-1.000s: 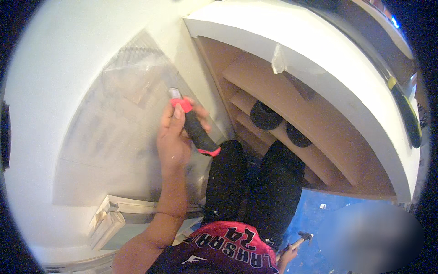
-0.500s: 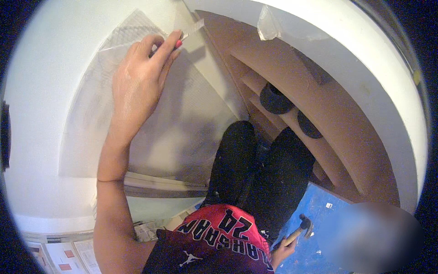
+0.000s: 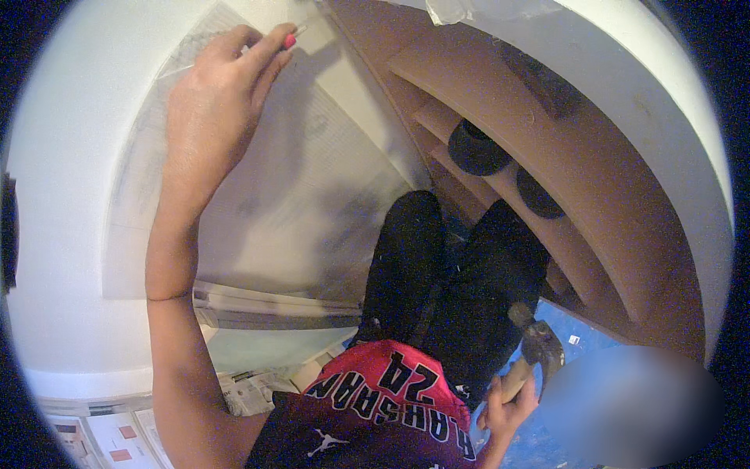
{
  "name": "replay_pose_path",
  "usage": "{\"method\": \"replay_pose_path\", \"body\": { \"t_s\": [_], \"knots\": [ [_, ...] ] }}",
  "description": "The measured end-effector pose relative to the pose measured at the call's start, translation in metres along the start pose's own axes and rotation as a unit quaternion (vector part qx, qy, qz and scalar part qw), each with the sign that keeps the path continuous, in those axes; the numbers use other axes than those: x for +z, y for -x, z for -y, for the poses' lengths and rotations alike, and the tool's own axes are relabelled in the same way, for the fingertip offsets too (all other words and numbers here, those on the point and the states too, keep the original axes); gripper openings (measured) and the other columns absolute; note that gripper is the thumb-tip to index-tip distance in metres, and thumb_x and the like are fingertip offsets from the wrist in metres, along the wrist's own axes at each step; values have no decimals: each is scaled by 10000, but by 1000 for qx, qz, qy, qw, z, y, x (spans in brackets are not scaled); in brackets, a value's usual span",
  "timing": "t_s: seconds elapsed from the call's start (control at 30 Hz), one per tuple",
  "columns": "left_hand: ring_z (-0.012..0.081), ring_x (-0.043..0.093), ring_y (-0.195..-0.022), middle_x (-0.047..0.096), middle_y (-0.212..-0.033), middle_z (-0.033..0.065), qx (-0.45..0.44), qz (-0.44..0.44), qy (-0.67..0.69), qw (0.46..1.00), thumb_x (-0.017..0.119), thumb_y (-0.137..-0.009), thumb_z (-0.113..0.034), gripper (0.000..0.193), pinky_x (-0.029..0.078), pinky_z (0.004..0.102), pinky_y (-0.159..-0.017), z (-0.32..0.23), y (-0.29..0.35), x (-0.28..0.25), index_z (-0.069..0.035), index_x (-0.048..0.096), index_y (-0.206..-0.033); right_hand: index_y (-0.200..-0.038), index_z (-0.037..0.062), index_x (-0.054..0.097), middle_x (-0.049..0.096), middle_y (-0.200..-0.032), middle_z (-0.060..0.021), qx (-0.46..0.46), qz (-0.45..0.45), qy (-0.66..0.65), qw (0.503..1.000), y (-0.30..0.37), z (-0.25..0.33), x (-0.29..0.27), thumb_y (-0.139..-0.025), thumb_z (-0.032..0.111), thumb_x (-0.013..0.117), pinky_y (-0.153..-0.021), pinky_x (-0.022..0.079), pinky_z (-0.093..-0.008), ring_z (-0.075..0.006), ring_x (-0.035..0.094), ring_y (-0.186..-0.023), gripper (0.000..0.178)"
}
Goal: The person is installing a white wooden shelf unit against a wall. They use a utility knife to trim a plastic protective film along the edge of the shelf and a hammer to drive nails into the top edge of the unit to secure it.
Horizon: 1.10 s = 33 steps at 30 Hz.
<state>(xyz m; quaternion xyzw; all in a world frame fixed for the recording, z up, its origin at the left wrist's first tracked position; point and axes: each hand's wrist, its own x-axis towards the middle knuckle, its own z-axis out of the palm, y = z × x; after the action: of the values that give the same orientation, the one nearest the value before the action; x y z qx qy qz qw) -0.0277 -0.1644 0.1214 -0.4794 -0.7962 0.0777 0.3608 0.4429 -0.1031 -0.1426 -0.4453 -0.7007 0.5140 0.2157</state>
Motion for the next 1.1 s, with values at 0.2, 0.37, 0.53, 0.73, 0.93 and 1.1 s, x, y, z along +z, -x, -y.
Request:
{"method": "replay_pose_path", "body": {
  "t_s": [0.2,0.37,0.53,0.73,0.93,1.1],
  "knots": [
    [301,696,-874,690,-953,76,-9,-4,-11,1000,602,-1012,-348,287,557,433,-690,-8,-13,2,-193,719,-1224,-1196,-30,669,712,-943,-104,-187,4,70,980,-39,2,53,-801,174,831,-742,542,-343,-182,665,-789,474],
    [309,694,-877,681,-939,90,-8,-10,-23,1000,578,-1023,-351,281,559,446,-687,-7,-17,3,-164,718,-1180,-1192,-21,670,714,-1005,-153,-152,78,47,984,-64,20,84,-777,216,868,-860,535,-412,-305,685,-927,518],
    [323,688,-866,664,-926,105,-3,-8,-21,1000,555,-1032,-337,270,561,464,-694,-7,-19,-1,-152,704,-1161,-1133,-23,664,708,-789,-78,-65,174,-171,968,-93,90,114,-871,120,800,-573,548,-306,-157,690,-604,328],
    [329,686,-875,655,-926,114,-6,-26,1,1000,564,-1023,-321,267,566,460,-684,1,-23,5,-131,698,-1154,-1237,15,542,612,-735,-19,-103,126,-477,864,-135,176,202,-1002,115,665,-444,470,-277,-105,562,-482,283],
    [313,685,-914,650,-926,106,-1,-36,13,999,577,-1010,-295,253,573,455,-686,-3,-21,6,-126,696,-1156,-1159,-9,525,602,-736,-56,-268,38,-424,865,-212,235,266,-1016,162,651,-448,465,-283,-117,568,-523,256],
    [305,681,-915,648,-934,105,-8,-35,18,999,583,-1005,-284,238,573,457,-683,1,-17,3,-122,686,-1146,-1154,-13,553,634,-714,-35,-258,40,-414,872,-231,256,278,-1000,187,681,-473,477,-277,-98,598,-524,283]
  ]
}}
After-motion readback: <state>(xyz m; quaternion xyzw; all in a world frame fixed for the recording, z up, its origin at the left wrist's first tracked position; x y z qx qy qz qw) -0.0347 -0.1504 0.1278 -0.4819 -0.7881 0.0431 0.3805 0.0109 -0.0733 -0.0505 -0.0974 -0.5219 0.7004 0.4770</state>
